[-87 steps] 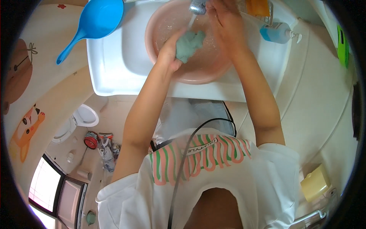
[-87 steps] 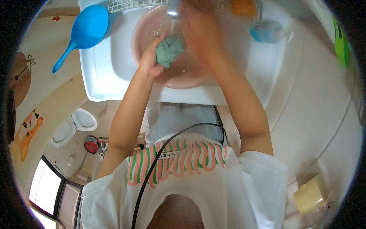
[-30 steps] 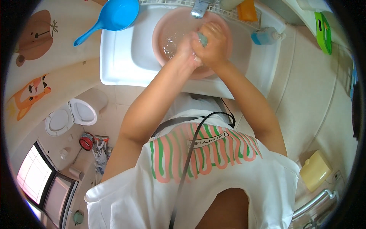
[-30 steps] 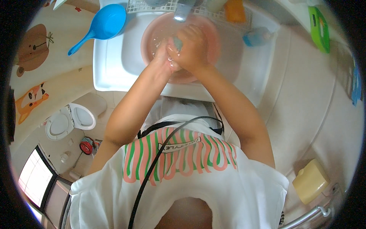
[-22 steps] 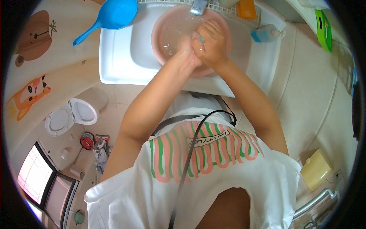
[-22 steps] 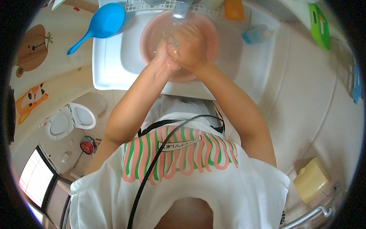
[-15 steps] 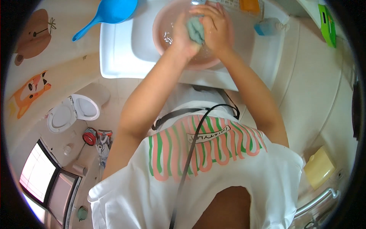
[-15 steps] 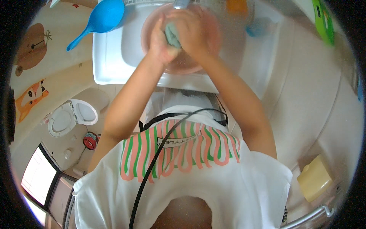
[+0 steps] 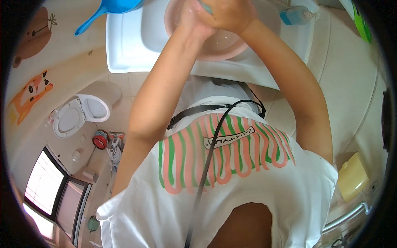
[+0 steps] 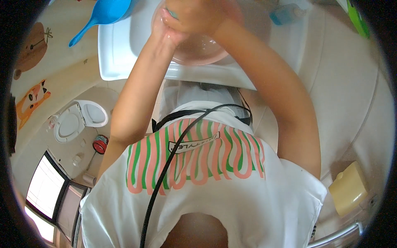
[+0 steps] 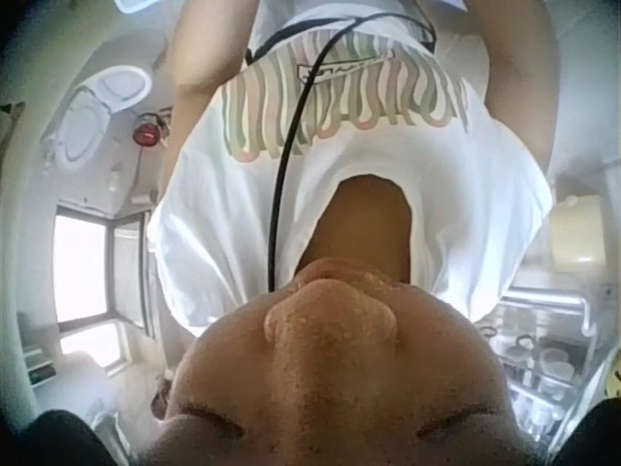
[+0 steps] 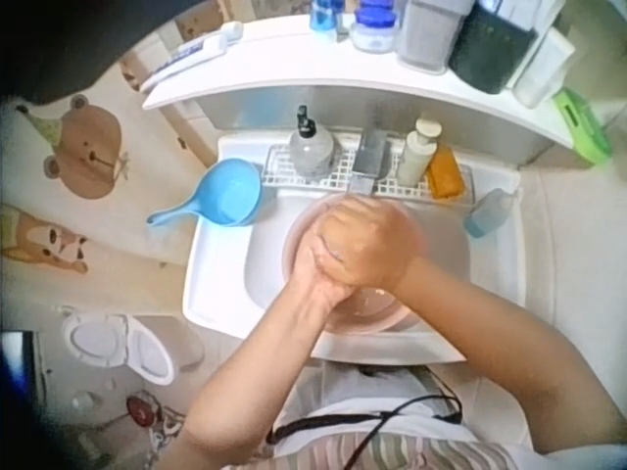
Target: The person carries dirty water in a basin to dump into the toilet, then washes a cleaning cloth by hand inside a plastic basin placed within a bathroom sink.
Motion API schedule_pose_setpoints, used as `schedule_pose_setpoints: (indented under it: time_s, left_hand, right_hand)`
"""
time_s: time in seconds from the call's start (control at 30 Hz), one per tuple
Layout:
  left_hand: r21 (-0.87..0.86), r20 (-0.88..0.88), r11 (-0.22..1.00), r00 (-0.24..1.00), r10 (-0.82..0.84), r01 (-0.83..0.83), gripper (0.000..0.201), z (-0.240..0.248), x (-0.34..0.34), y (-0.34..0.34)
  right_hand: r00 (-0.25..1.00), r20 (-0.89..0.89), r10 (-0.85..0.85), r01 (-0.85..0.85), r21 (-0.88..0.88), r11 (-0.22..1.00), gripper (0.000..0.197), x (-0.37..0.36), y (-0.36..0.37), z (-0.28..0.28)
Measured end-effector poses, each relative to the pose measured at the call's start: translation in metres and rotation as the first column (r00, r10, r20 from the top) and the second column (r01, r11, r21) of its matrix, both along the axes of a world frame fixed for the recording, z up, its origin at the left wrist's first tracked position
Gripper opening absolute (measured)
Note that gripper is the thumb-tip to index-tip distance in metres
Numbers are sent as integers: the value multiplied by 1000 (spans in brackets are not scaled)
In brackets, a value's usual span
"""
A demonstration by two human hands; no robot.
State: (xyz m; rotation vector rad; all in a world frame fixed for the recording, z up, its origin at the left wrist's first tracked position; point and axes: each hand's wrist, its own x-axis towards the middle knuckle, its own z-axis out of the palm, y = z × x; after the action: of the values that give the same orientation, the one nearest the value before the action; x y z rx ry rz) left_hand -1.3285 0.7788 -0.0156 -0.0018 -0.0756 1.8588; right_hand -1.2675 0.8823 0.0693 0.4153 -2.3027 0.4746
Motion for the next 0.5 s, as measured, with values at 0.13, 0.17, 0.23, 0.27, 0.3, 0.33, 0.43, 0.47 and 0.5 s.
schedule_pose_setpoints:
  time_s: [0.13,0.17,0.23,0.27,0.3,0.33,0.43,0.47,0.5]
  left_hand:
    - [-192,-55,979,997,57,-66,23,-16,4,1]
    - [-131,33,988,996,87,-82,22,-24,5,0]
    - [-168,-75,976,989,130,-141,21,-36,5,1]
    - [-197,-185,959,969,166,-202,20,-39,6,1]
    - [-200,-181,959,969,165,-201,20,-42,8,0]
    - [-246,-175,949,972,155,-195,20,-41,10,3]
    - [-325,-190,926,973,135,-192,18,-40,18,6]
    - [-359,-214,912,969,126,-197,16,-41,19,5]
    - [-360,-215,910,968,131,-203,16,-42,19,2]
  right_hand:
    - [998,27,-61,59,66,996,16,4,-4,-1]
    - [1000,11,-14,13,37,999,16,3,-5,-1]
    - [1000,-2,31,-31,6,999,16,2,-4,-2]
    - [998,-27,55,-54,27,998,16,2,-2,-3]
    - [996,-51,79,-77,48,996,15,2,-2,-3]
    - [996,-49,76,-74,49,996,15,2,0,-4]
    - [996,-48,72,-68,79,995,15,5,1,-7]
    - [998,-3,65,-64,82,995,15,6,0,-7]
    - [997,41,58,-62,85,994,15,8,-2,-8]
